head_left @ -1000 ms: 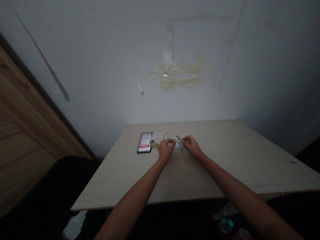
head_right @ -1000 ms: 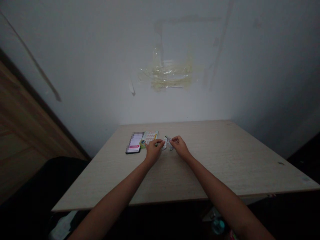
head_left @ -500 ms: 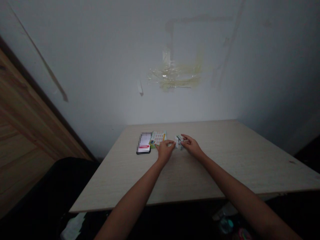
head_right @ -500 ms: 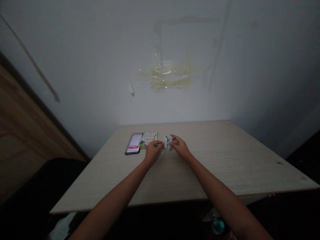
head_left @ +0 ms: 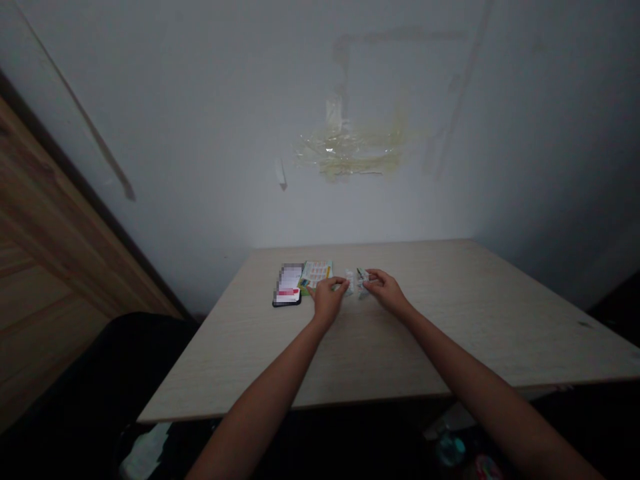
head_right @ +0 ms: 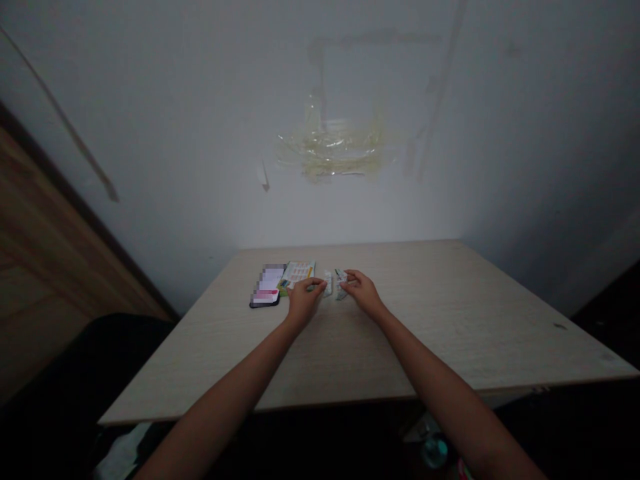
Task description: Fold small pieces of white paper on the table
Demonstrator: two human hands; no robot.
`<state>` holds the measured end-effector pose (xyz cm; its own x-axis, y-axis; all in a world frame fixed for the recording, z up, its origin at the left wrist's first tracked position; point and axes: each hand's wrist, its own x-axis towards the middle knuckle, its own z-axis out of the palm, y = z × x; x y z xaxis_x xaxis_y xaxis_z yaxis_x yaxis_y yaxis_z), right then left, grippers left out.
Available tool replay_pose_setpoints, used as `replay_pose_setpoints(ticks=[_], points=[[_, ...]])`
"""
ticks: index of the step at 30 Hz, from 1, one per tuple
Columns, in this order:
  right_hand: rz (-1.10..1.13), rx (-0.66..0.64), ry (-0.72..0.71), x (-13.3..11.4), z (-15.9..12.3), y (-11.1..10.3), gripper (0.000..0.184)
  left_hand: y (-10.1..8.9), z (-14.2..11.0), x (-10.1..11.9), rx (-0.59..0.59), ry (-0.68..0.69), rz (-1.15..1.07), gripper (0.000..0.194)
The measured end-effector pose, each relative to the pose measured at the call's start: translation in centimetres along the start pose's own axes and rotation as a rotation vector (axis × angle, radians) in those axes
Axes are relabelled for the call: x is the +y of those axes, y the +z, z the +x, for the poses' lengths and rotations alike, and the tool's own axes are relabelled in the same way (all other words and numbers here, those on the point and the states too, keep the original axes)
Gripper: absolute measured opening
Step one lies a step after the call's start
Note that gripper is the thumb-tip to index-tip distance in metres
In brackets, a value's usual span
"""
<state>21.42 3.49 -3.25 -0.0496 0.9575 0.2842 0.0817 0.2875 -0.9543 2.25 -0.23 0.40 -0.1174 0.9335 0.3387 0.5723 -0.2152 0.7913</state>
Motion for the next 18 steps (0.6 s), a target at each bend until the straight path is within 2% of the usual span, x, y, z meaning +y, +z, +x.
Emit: replay_pose_setpoints(ticks=[7,18], points=[[-0.065,-0.016,-0.019,-0.29,-0.20,0.11,0.051,-0.10,-0.06,0.10,-0.006,0.054,0.000,0.017],[-0.193,0.017,-0.046,-0.93,-0.52,0.09,0.051,0.00,-0.13,0.18,-0.024,0.014,-0.022,0.014]])
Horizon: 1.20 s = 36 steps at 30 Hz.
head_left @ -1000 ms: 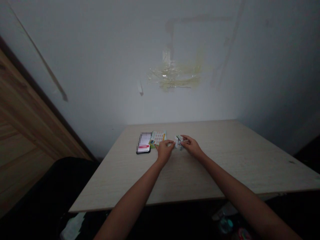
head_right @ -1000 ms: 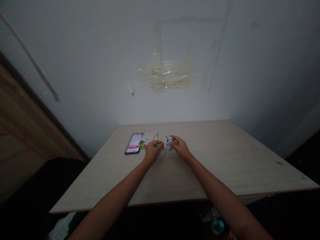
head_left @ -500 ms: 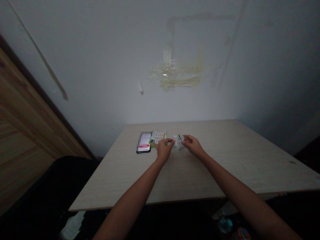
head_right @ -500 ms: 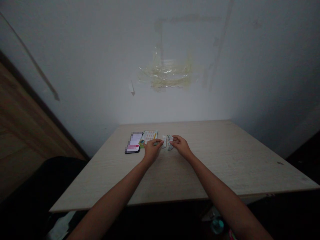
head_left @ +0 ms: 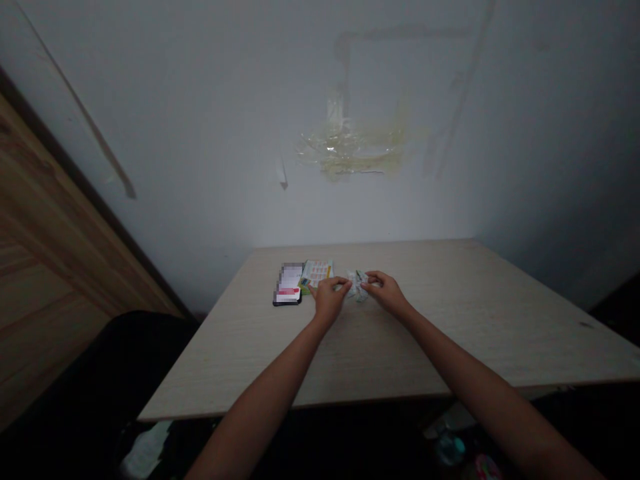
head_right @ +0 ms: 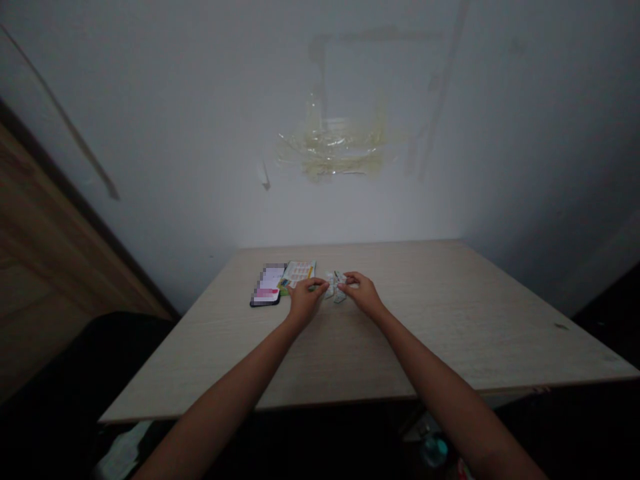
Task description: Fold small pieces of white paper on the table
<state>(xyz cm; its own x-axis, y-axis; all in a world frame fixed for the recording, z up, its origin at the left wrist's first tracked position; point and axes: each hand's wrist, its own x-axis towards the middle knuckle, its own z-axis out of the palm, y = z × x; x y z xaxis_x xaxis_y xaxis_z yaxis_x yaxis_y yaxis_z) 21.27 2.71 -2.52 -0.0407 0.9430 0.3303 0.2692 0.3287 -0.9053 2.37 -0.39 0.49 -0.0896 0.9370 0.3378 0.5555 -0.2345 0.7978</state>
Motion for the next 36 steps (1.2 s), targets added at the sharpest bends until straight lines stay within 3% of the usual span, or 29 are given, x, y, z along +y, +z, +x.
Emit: replay_pose_setpoints(ticks=[16,21,29,36], points=[[-0.094,0.013,-0.025,-0.3,-0.3,0.0,0.049,-0.1,-0.1,0.2,-0.036,-0.002,0.023,0.018],[-0.124,-0.014,-0.041,-0.5,-0.5,0.0,0.058,-0.1,-0.2,0.0,-0.052,0.001,0.044,0.017],[-0.143,-0.145,-0.122,-0.9,-0.2,-0.9,0.039,-0.1,0.2,-0.4,-0.022,-0.026,0.093,0.018],[-0.296,-0.120,-0.193,-0.5,0.0,-1.3,0.038,-0.2,0.2,-0.8,-0.044,-0.004,0.140,0.018]])
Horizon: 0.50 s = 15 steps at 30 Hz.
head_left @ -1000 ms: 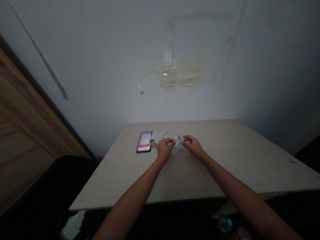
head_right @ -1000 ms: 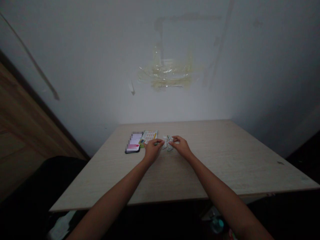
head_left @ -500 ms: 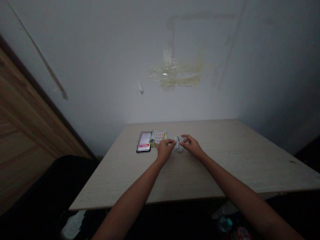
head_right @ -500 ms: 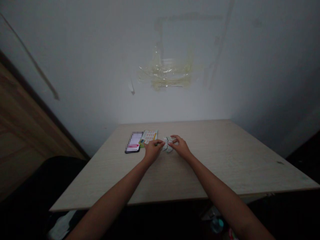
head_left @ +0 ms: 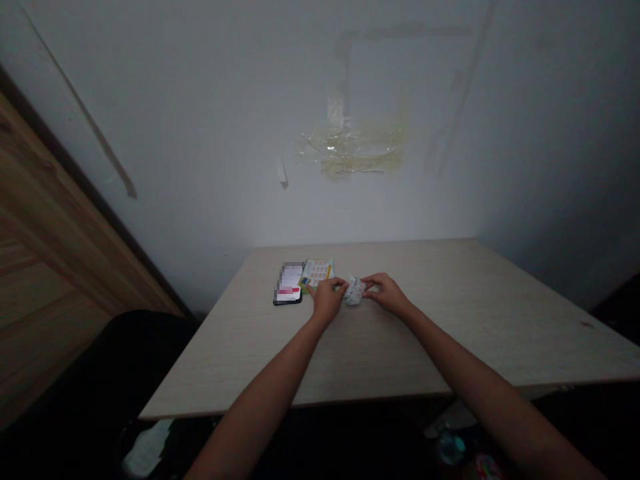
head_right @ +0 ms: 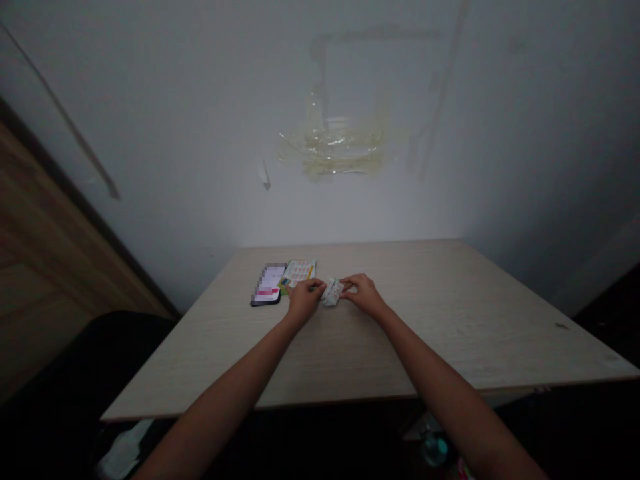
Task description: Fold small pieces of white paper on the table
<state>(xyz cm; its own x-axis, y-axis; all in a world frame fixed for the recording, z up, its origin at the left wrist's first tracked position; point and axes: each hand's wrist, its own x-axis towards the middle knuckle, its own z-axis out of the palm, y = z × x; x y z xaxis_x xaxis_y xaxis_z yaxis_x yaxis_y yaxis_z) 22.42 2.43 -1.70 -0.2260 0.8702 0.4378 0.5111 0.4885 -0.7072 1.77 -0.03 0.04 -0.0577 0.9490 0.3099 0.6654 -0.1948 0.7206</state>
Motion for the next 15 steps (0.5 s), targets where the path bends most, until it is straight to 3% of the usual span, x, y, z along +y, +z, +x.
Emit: replay_pose_setpoints(ticks=[9,15], points=[[-0.055,-0.020,-0.084,0.17,-0.13,-0.15,0.075,0.03,0.14,0.27,-0.108,0.046,-0.012,0.022],[-0.080,-0.083,-0.088,0.25,0.01,-0.43,0.073,0.15,0.09,0.10,-0.156,0.089,0.014,0.025]])
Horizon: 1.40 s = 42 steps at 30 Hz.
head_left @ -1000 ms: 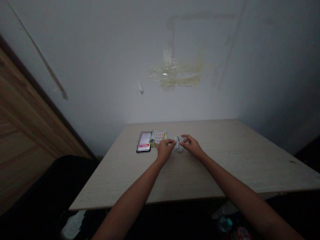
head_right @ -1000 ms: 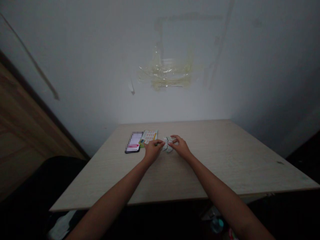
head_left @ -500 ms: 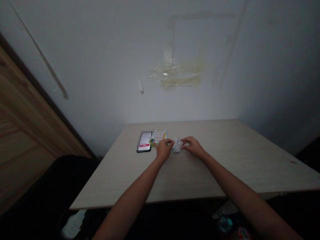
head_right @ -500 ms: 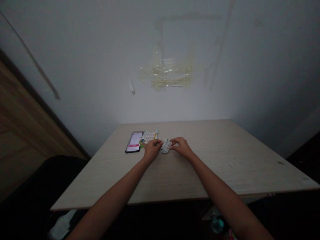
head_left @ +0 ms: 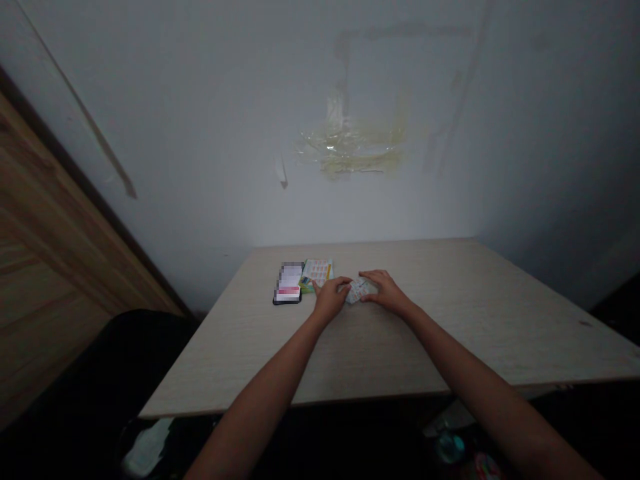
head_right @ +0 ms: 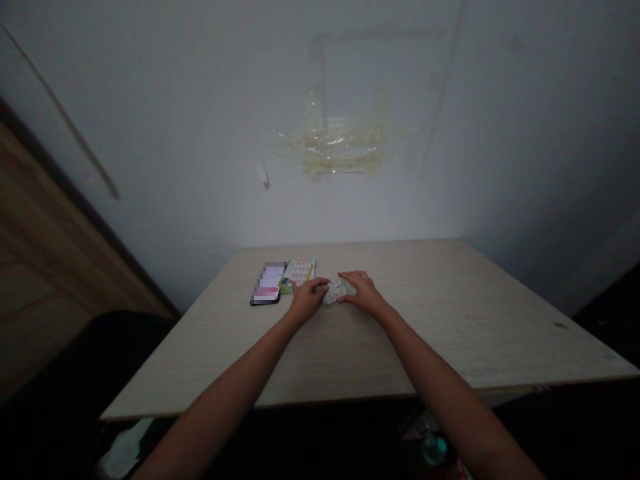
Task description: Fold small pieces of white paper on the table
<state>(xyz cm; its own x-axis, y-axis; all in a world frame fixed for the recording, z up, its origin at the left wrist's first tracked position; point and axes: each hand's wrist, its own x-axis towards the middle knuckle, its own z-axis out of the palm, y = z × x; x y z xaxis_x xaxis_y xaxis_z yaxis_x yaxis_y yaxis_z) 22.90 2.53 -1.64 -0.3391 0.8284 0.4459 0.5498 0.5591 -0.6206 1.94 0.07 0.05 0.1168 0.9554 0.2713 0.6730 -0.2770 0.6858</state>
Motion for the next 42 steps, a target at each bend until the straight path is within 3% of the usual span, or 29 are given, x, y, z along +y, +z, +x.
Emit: replay_pose_setpoints(ticks=[19,33,42], points=[[-0.019,0.047,0.078,-0.7,-0.2,0.0,0.066,-0.3,-0.2,0.0,0.031,0.014,0.008,0.024],[-0.060,0.094,0.015,-0.2,-0.2,0.2,0.065,-0.3,-0.1,-0.1,0.012,0.007,0.029,0.024],[-0.084,0.059,-0.026,0.3,-0.1,0.2,0.076,-0.7,0.1,-0.3,-0.063,0.029,0.016,0.026]])
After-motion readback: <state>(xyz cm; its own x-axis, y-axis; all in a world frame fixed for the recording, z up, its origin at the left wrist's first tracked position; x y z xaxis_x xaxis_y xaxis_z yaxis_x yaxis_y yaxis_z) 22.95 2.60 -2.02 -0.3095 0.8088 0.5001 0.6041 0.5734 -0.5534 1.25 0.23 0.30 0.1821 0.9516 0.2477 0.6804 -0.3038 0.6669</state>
